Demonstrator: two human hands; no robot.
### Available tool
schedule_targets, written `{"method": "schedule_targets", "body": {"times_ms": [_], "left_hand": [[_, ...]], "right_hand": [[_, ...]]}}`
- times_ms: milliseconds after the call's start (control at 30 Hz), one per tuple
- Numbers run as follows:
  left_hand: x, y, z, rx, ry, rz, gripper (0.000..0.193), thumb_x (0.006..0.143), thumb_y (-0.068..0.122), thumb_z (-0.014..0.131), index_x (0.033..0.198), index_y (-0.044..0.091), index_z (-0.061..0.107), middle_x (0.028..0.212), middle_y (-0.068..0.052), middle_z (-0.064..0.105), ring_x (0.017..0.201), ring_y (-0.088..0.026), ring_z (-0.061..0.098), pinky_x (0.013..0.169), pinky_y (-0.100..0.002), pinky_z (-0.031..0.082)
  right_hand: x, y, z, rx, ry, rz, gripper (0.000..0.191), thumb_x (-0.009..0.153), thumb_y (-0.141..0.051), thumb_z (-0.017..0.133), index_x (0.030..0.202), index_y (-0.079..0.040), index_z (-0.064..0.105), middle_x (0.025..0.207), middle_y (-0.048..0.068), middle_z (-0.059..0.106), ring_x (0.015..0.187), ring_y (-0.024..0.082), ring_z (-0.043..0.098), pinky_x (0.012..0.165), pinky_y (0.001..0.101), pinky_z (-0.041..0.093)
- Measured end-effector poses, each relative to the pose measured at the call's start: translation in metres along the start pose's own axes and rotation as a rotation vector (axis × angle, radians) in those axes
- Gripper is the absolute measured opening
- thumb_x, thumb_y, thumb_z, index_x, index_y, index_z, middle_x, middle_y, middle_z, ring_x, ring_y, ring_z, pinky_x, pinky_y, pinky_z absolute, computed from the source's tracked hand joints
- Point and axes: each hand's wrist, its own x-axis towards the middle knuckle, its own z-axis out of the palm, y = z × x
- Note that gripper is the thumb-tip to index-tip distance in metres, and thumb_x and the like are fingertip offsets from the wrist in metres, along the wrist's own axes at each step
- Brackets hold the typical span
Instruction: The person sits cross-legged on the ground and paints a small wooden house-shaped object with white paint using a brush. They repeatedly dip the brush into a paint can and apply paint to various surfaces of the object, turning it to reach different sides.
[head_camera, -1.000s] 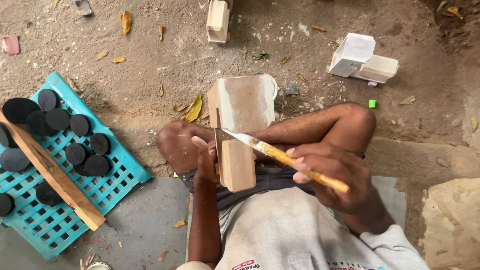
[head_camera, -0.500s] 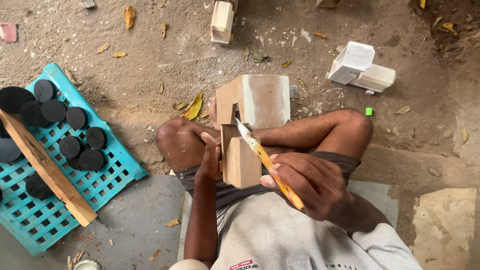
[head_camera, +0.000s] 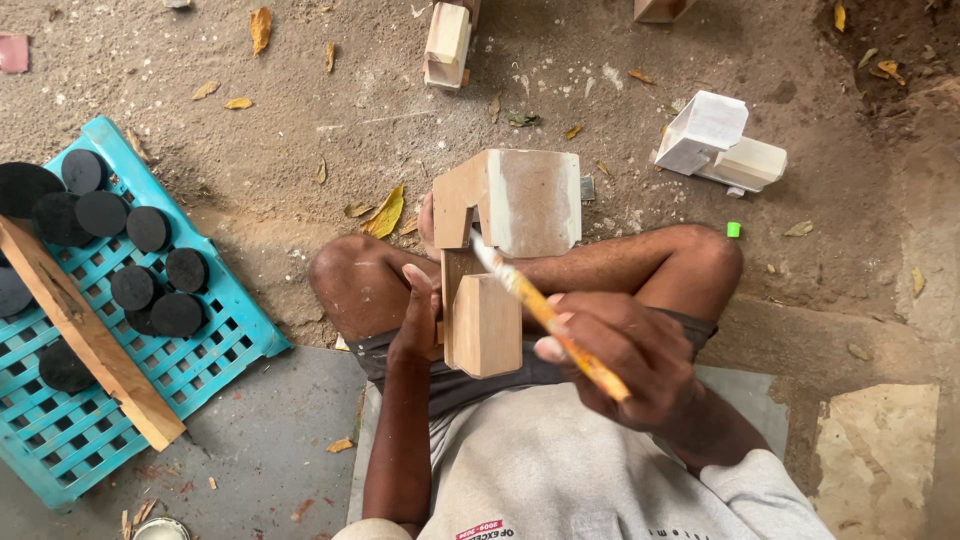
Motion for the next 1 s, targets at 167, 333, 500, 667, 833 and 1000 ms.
{"method": "schedule_targets", "body": {"times_ms": [167,333,500,667,833,1000], "left_hand": [[-0.001,-0.002,-0.002,-0.008,0.023,0.009,0.120,0.080,0.094,0.028,0.149,-0.003,0.046,0.134,-0.019,0.064,0.116,-0.023,0.066,0.093,-0.038,0.059],[-0.002,0.000,-0.005,-0.020,0.027,-0.006,0.121,0.081,0.094,0.027,0.147,-0.005,0.048,0.132,-0.020,0.066,0.113,-0.024,0.068,0.091,-0.038,0.061],[-0.002,0.005,-0.005,-0.002,0.030,-0.006,0.121,0.079,0.094,0.028,0.144,-0.006,0.049,0.130,-0.021,0.067,0.112,-0.026,0.069,0.090,-0.039,0.062],[-0.003,0.005,-0.008,-0.055,0.053,-0.035,0.120,0.079,0.094,0.027,0.144,-0.004,0.050,0.129,-0.019,0.066,0.109,-0.024,0.069,0.089,-0.038,0.061],[0.000,0.004,-0.011,-0.032,0.027,-0.006,0.119,0.081,0.095,0.027,0.139,-0.006,0.054,0.124,-0.021,0.068,0.104,-0.024,0.071,0.085,-0.039,0.062],[-0.004,0.005,-0.009,-0.060,-0.022,0.012,0.119,0.082,0.095,0.027,0.141,-0.006,0.054,0.124,-0.018,0.069,0.104,-0.022,0.070,0.085,-0.037,0.062]], "right_hand": [[-0.005,-0.002,-0.010,-0.012,-0.157,0.065,0.028,0.093,-0.011,0.078,0.113,-0.002,0.060,0.107,0.014,0.069,0.096,0.026,0.075,0.074,0.0353,0.066],[-0.007,0.001,-0.006,0.014,-0.095,0.052,0.028,0.093,-0.008,0.079,0.112,-0.002,0.060,0.112,0.014,0.069,0.099,0.026,0.076,0.077,0.0327,0.068],[-0.010,0.001,-0.002,-0.031,-0.079,-0.055,0.035,0.092,-0.012,0.081,0.114,0.002,0.058,0.113,0.018,0.068,0.101,0.030,0.076,0.080,0.0358,0.069],[-0.010,-0.012,-0.017,-0.002,-0.038,-0.024,0.036,0.090,-0.011,0.082,0.114,0.001,0.057,0.113,0.017,0.068,0.101,0.031,0.076,0.082,0.0366,0.067],[-0.008,-0.014,-0.019,-0.019,-0.114,-0.027,0.038,0.090,-0.011,0.085,0.114,0.002,0.057,0.115,0.019,0.068,0.102,0.030,0.075,0.081,0.0367,0.070],[-0.011,-0.007,-0.011,-0.010,-0.101,-0.026,0.040,0.088,-0.007,0.085,0.115,0.004,0.057,0.115,0.021,0.067,0.105,0.033,0.074,0.084,0.0391,0.070]]}}
